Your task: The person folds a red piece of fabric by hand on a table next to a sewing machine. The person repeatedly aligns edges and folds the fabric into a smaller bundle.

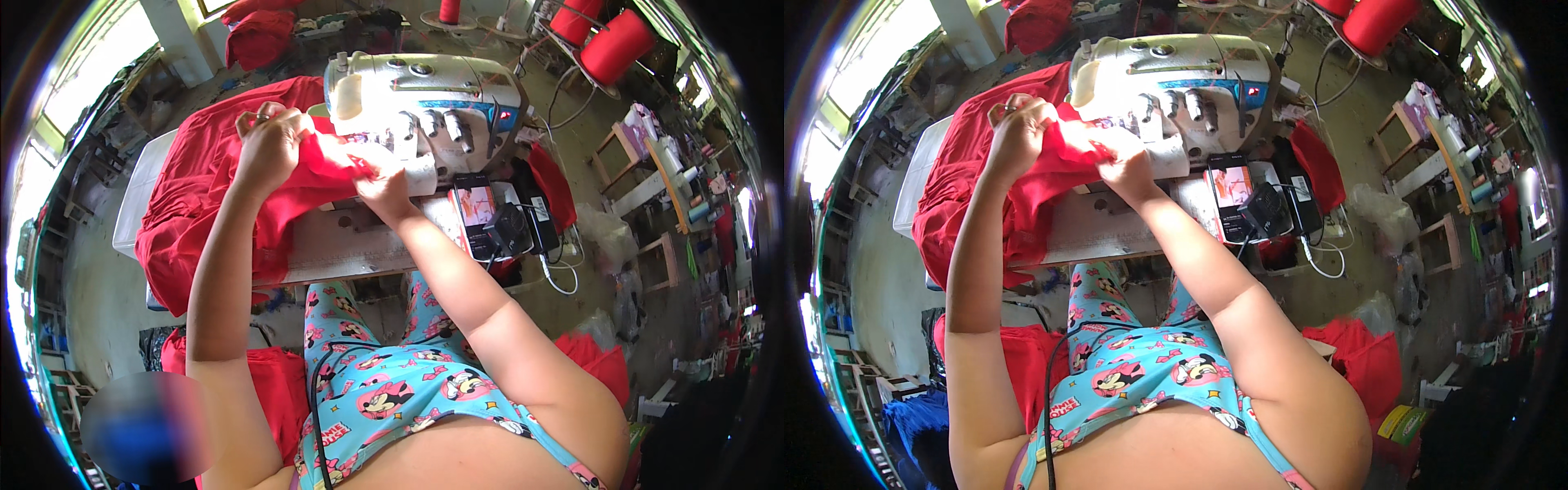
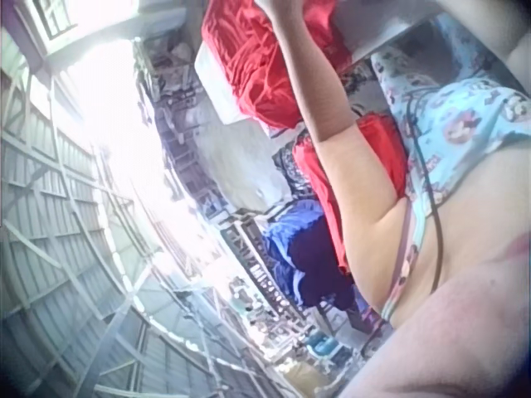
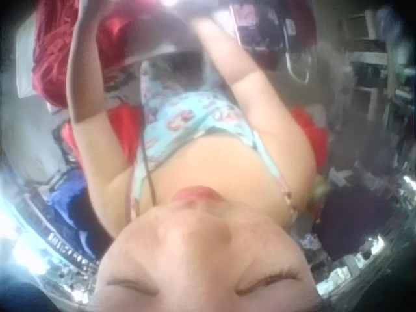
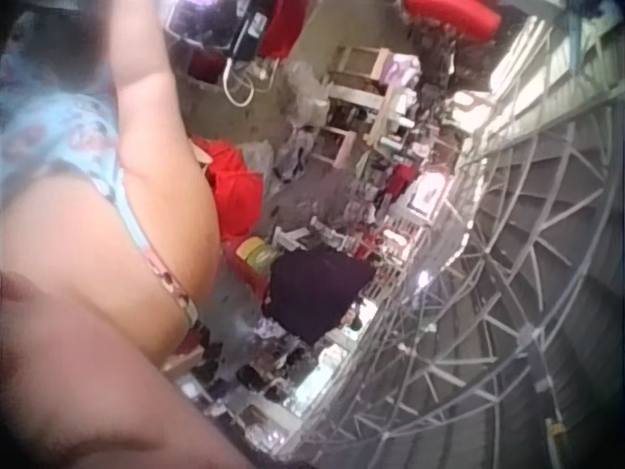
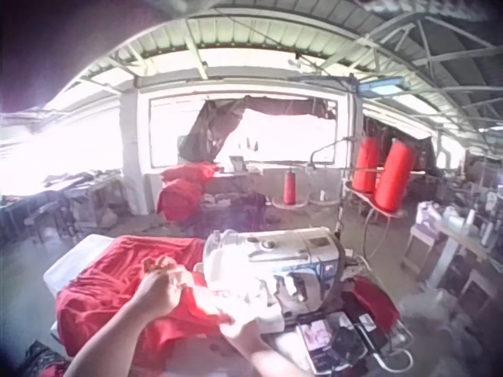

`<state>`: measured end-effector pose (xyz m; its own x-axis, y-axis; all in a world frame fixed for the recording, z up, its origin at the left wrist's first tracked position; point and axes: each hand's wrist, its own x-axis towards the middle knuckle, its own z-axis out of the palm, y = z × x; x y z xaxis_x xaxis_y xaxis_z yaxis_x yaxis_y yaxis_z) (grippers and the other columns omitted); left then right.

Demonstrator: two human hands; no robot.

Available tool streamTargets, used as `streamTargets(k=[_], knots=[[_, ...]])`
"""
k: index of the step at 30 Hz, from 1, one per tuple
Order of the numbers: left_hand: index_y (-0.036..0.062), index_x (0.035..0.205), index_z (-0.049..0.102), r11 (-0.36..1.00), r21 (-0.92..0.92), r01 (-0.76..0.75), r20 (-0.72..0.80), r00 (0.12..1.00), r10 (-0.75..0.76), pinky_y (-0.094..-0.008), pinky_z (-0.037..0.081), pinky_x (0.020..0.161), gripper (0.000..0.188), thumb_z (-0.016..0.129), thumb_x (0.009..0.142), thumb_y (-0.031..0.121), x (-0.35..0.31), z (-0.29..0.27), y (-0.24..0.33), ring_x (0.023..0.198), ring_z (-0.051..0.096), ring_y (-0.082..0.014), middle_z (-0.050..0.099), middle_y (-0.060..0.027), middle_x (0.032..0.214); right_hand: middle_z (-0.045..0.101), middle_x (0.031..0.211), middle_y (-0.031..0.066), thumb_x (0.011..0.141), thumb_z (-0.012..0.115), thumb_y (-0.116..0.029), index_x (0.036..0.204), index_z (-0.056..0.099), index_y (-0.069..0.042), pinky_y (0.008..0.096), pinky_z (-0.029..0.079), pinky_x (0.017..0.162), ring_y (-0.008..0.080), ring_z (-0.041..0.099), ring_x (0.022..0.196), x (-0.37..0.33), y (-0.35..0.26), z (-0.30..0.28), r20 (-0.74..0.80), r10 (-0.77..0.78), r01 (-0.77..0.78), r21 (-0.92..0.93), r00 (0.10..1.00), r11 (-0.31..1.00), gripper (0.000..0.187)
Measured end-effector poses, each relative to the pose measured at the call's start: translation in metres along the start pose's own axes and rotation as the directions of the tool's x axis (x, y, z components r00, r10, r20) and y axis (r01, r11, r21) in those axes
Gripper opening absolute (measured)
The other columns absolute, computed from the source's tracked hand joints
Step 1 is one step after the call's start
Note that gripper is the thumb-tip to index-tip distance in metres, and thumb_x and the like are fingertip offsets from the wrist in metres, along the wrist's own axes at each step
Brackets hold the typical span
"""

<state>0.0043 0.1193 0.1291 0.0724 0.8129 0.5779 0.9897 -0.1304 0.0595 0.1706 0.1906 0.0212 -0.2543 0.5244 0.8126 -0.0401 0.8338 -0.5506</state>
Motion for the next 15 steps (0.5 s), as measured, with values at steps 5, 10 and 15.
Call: streamTargets(k=[5,10,15], knots=[[0.0155,0.079,0.058,0.998,-0.033,-0.048,-0.03,0.998,0.047,-0.0463,0.027,0.09,0.01,0.057,0.08,0.005,0.0,0.002,0.001,0.096,0.054,-0.0227,0.06,0.0012,0.079,0.067,0.087,0.0174,0.076,0.069,-0.008,0.106,0.063,-0.003,0.0318,0.053,0.07,0.0282,0.067,0.078,0.01,-0.018,-0.01,-0.063,-0.235,0.23,-0.08,0.97,0.97,0.031],[0.0119,0.082,0.059,0.996,0.041,0.077,-0.263,0.963,-0.064,-0.0391,0.037,0.083,0.003,0.06,0.082,0.008,0.0,-0.011,0.039,0.092,0.057,-0.0227,0.061,-0.0011,0.081,0.066,0.084,0.0135,0.074,0.074,-0.016,0.096,0.064,-0.005,0.038,0.051,0.07,0.0275,0.065,0.078,0.005,-0.009,-0.002,-0.096,0.011,-0.025,-0.145,0.995,0.989,0.027],[0.0029,0.12,0.047,0.798,-0.332,0.503,0.49,0.815,-0.309,-0.042,0.051,0.073,0.044,0.065,0.082,0.018,-0.06,-0.04,0.062,0.089,0.062,-0.0322,0.059,-0.0176,0.112,0.062,0.078,0.0026,0.069,0.075,-0.024,0.097,0.066,-0.013,0.0363,0.049,0.066,0.0236,0.06,0.071,0.021,-0.047,-0.012,-0.222,-0.199,0.167,-0.154,0.955,0.974,0.032]])
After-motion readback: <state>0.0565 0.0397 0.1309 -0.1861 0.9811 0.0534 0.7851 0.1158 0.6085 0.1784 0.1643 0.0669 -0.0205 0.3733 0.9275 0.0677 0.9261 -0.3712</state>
